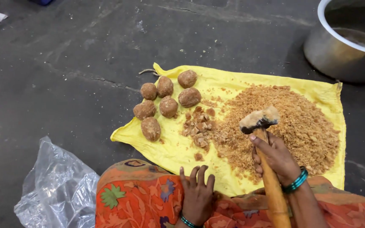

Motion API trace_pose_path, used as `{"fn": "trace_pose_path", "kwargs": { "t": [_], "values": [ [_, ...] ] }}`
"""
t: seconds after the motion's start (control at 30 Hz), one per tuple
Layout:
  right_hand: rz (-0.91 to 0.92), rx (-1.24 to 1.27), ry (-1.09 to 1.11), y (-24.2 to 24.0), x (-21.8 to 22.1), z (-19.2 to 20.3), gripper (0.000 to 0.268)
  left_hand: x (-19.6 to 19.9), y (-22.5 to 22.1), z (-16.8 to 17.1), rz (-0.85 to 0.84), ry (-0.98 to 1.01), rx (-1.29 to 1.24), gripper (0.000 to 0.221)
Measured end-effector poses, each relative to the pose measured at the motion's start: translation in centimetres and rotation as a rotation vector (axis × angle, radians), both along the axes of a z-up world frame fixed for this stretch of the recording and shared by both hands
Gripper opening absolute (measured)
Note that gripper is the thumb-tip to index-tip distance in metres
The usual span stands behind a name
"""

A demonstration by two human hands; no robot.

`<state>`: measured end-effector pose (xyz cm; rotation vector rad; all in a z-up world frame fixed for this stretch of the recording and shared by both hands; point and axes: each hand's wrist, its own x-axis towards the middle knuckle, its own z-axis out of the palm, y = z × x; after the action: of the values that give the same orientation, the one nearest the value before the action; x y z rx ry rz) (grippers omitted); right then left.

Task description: The person sits on the floor beside a yellow sack holding lumps of jaggery and a pile of crushed jaggery. They hold each lump steady with one hand and strike it with a wooden mallet, breaking it into crumbs that join the pile, working through the lumps one at a time.

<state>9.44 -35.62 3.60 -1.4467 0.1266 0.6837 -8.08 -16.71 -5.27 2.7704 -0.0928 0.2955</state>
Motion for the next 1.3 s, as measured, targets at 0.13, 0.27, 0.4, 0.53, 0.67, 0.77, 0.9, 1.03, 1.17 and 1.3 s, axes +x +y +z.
{"fn": "trace_pose_path", "kwargs": {
  "t": [0.13, 0.27, 0.4, 0.53, 0.67, 0.77, 0.9, 1.03, 1.17, 1.3],
  "values": [
    [-0.029, -0.003, 0.069, -0.3, -0.9, 0.5, 0.032, 0.1, 0.1, 1.8, 0.100, 0.224, 0.156, 0.045],
    [-0.092, 0.010, 0.190, -1.1, -0.9, -1.3, 0.034, 0.2, 0.2, 2.8, 0.083, 0.278, 0.108, 0.034],
    [-0.146, -0.018, 0.216, -2.5, -0.7, -0.8, 0.036, 1.7, 0.7, -0.4, 0.057, -0.004, 0.183, 0.033],
    [-0.198, -0.021, 0.124, -3.8, -0.7, 0.1, 0.036, 3.0, 1.8, -1.5, -0.082, -0.087, 0.273, 0.014],
    [-0.175, 0.027, 0.038, -5.0, -0.9, 1.0, 0.036, 5.3, 0.8, 3.3, 0.032, -0.343, 0.165, 0.011],
    [-0.161, 0.020, 0.023, -5.9, -1.4, 1.2, 0.037, 4.9, -0.4, 5.4, 0.107, -0.269, 0.139, 0.008],
    [-0.121, 0.038, -0.004, -5.7, -1.7, 0.6, 0.036, 2.0, 1.1, 2.2, -0.011, -0.099, 0.306, 0.007],
    [-0.088, 0.021, -0.013, -5.6, -2.6, 0.0, 0.036, -0.1, 1.9, 1.5, 0.048, 0.159, 0.186, 0.023],
    [-0.064, -0.021, -0.059, -4.3, -3.7, 1.2, 0.032, 0.1, 3.2, -1.9, 0.014, 0.189, 0.359, 0.068],
    [0.000, -0.016, -0.108, -2.3, -3.7, 1.3, 0.030, -0.3, 3.2, -2.4, 0.020, 0.509, 0.454, 0.046]
  ]
}}
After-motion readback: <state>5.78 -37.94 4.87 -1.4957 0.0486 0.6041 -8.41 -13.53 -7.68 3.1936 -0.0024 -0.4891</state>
